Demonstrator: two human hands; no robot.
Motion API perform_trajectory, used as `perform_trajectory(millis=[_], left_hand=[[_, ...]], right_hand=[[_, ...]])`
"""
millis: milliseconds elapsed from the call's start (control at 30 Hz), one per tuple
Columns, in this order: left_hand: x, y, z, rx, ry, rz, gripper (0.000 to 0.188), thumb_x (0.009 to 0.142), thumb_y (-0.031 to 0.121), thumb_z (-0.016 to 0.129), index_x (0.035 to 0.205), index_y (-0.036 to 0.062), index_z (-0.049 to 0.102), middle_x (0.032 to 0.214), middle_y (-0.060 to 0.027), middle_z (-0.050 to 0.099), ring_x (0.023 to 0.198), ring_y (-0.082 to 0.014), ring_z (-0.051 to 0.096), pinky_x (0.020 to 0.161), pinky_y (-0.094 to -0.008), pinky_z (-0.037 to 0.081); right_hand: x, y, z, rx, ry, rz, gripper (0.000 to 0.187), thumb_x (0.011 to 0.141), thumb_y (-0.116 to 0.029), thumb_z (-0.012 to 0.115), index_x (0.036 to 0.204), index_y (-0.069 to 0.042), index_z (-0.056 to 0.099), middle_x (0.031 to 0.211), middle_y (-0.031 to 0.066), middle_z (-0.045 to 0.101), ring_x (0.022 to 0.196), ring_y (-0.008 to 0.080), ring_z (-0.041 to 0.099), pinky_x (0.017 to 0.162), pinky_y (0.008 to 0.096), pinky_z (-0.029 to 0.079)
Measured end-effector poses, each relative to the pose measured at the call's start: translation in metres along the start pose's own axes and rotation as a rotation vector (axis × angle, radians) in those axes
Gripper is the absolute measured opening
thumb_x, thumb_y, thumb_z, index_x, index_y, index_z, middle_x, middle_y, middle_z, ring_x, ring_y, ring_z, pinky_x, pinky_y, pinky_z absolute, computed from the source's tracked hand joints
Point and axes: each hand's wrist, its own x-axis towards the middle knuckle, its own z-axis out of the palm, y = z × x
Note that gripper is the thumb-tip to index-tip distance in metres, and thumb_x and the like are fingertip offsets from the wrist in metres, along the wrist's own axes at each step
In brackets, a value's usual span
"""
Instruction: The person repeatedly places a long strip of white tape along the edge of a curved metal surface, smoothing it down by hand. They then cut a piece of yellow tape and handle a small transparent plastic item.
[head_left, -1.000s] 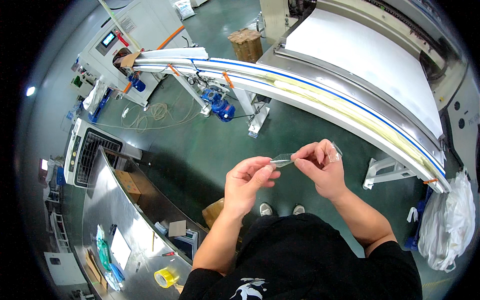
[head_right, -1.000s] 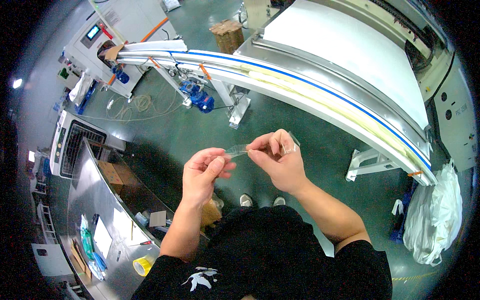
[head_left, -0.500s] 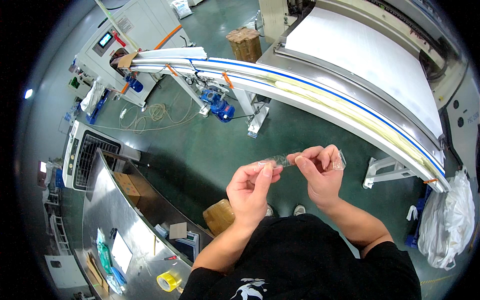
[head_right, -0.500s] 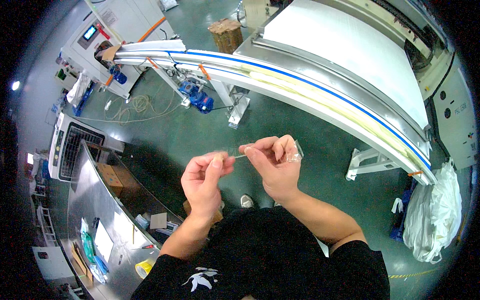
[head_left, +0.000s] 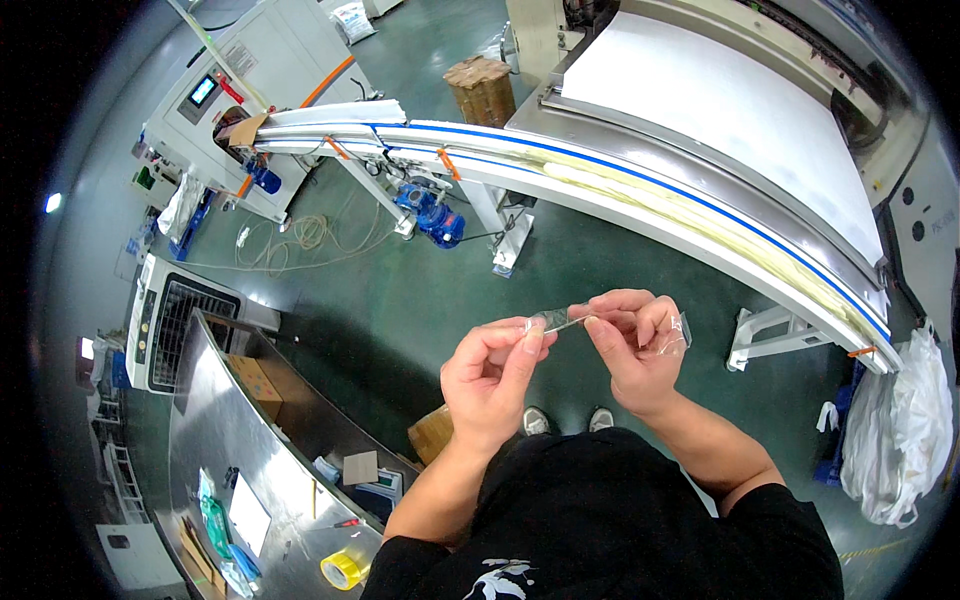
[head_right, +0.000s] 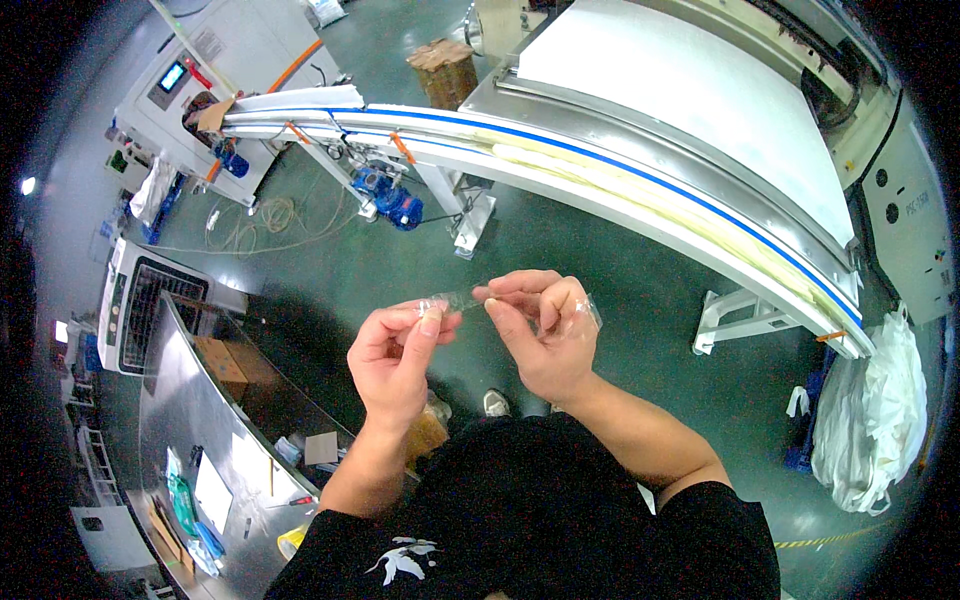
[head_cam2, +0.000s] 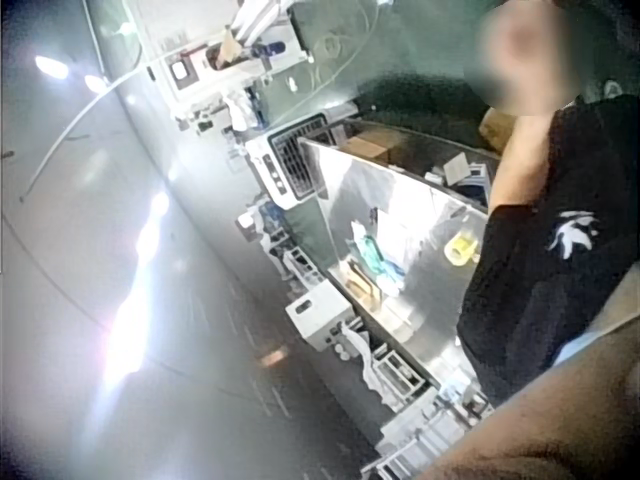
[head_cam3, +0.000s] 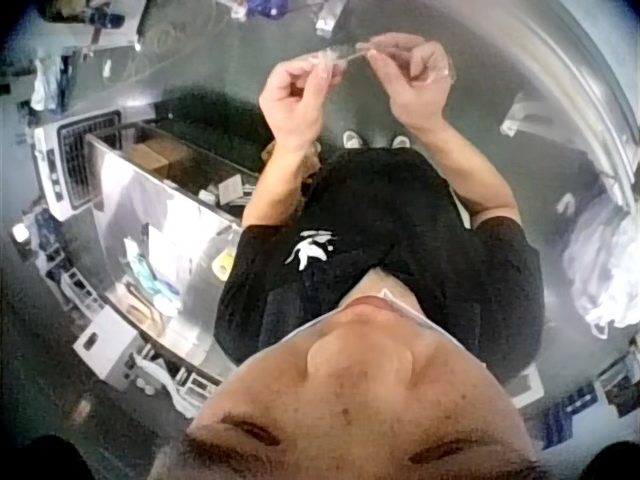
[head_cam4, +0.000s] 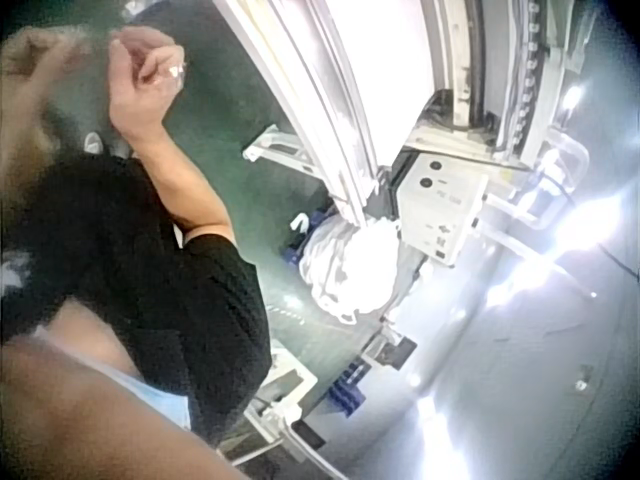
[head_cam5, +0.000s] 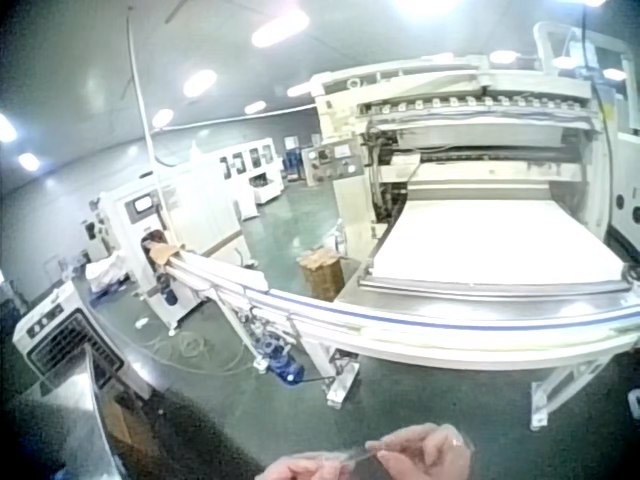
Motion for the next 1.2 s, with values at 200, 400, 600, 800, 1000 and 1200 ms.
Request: perform_trajectory(millis=[200,400,600,800,1000,1200], left_hand=[[0.004,0.008,0.000,-0.002,-0.038,0.023,0.008,0.089,-0.001,0.061,0.097,-0.0032,0.058,0.103,-0.0176,0.065,0.089,-0.0187,0.067,0.078,-0.0275,0.056],[0.004,0.009,-0.009,0.153,-0.035,0.118,0.005,0.089,0.001,0.061,0.092,-0.0025,0.059,0.104,-0.0200,0.064,0.087,-0.0213,0.067,0.076,-0.0304,0.057],[0.005,0.012,-0.011,0.229,-0.088,0.204,0.004,0.087,-0.003,0.060,0.091,-0.0036,0.060,0.106,-0.0209,0.062,0.089,-0.0252,0.068,0.078,-0.0322,0.056],[0.001,0.013,-0.012,0.255,-0.140,0.273,0.008,0.084,-0.007,0.063,0.091,-0.0042,0.062,0.106,-0.0203,0.063,0.092,-0.0256,0.067,0.080,-0.0310,0.055],[-0.007,0.011,-0.008,0.084,-0.069,0.143,0.007,0.085,-0.005,0.063,0.093,-0.0043,0.063,0.109,-0.0197,0.061,0.092,-0.0222,0.067,0.079,-0.0276,0.054],[-0.010,0.007,-0.004,0.018,0.006,0.027,0.007,0.087,-0.003,0.062,0.093,-0.0051,0.062,0.108,-0.0169,0.061,0.088,-0.0162,0.065,0.078,-0.0245,0.053]], right_hand=[[-0.002,-0.010,0.004,0.120,0.023,0.062,0.037,0.082,0.012,0.059,0.086,-0.007,0.027,0.121,0.0251,0.050,0.098,0.0314,0.066,0.077,0.0325,0.058],[-0.001,-0.018,-0.004,-0.012,0.156,-0.009,0.041,0.079,0.013,0.061,0.088,-0.007,0.026,0.126,0.0279,0.044,0.085,0.0258,0.068,0.070,0.0291,0.058],[-0.011,-0.021,-0.012,-0.130,-0.130,-0.091,0.041,0.080,0.011,0.063,0.089,-0.006,0.027,0.114,0.0270,0.053,0.087,0.0258,0.068,0.070,0.0315,0.057],[-0.008,-0.015,-0.013,-0.145,-0.174,-0.198,0.039,0.081,0.009,0.066,0.085,-0.006,0.030,0.104,0.0240,0.058,0.093,0.0267,0.066,0.076,0.0343,0.057],[-0.007,-0.018,-0.011,-0.050,-0.172,-0.066,0.035,0.083,0.009,0.062,0.085,-0.006,0.031,0.096,0.0169,0.055,0.090,0.0232,0.065,0.077,0.0322,0.056],[-0.005,-0.021,-0.002,-0.028,-0.079,0.072,0.031,0.085,0.008,0.059,0.085,-0.007,0.032,0.095,0.0134,0.055,0.095,0.0204,0.062,0.084,0.0318,0.052]])
